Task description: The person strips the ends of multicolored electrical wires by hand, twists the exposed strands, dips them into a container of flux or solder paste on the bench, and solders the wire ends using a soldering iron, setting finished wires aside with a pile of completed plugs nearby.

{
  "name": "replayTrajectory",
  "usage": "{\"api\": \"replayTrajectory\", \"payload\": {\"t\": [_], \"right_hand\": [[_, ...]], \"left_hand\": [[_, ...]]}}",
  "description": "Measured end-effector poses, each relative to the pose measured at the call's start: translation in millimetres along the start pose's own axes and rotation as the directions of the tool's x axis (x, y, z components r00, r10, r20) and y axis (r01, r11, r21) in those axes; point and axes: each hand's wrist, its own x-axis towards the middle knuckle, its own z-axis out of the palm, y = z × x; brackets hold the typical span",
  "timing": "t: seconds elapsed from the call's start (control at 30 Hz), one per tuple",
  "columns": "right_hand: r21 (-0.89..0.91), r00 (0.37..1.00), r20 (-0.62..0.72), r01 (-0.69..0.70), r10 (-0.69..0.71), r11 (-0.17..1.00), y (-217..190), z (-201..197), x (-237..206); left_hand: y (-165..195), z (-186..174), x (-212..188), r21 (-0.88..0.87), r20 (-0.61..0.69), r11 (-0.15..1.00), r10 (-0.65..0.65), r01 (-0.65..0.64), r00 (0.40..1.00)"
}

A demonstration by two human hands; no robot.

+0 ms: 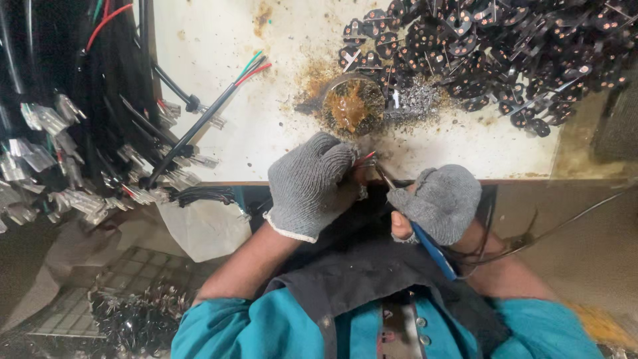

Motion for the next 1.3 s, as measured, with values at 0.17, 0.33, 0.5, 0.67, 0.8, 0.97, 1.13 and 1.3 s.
{"api": "replayTrajectory", "payload": {"t": [0.17,0.33,0.5,0.67,0.8,0.97,1.13,1.3], "right_hand": [[0.883,0.893,0.445,-0.450,-0.066,-0.136,9,11,10],[0.898,0.907,0.416,-0.421,-0.059,-0.127,7,7,13],[0.919,0.903,0.384,-0.394,0.190,0.014,7,4,7],[0.905,0.866,0.368,-0.418,0.339,0.084,11,13,7],[0.907,0.920,0.233,-0.323,0.314,0.272,-5,6,5],[-0.571,0.669,-0.226,0.498,-0.708,0.653,-62,-33,7],[-0.192,0.760,-0.583,0.214,-0.287,0.958,-123,-33,8],[-0.206,0.873,-0.454,0.092,-0.179,0.974,-128,-33,23]], "left_hand": [[4,-2,1,0.000,-0.029,1.000,0.005,-0.005,1.000],[4,-4,3,-0.018,-0.054,0.999,0.038,-0.039,0.998],[2,-1,-1,0.034,-0.006,0.999,0.004,-0.004,1.000],[2,-2,0,0.021,-0.006,1.000,0.013,-0.013,1.000],[1,-2,0,0.014,-0.024,1.000,0.022,-0.022,0.999],[-1,1,-3,0.015,-0.017,0.999,0.042,-0.041,0.999],[-1,1,-2,0.042,-0.034,0.998,0.046,-0.045,0.998],[1,-1,-1,0.046,-0.025,0.998,0.033,-0.032,0.999]]}}
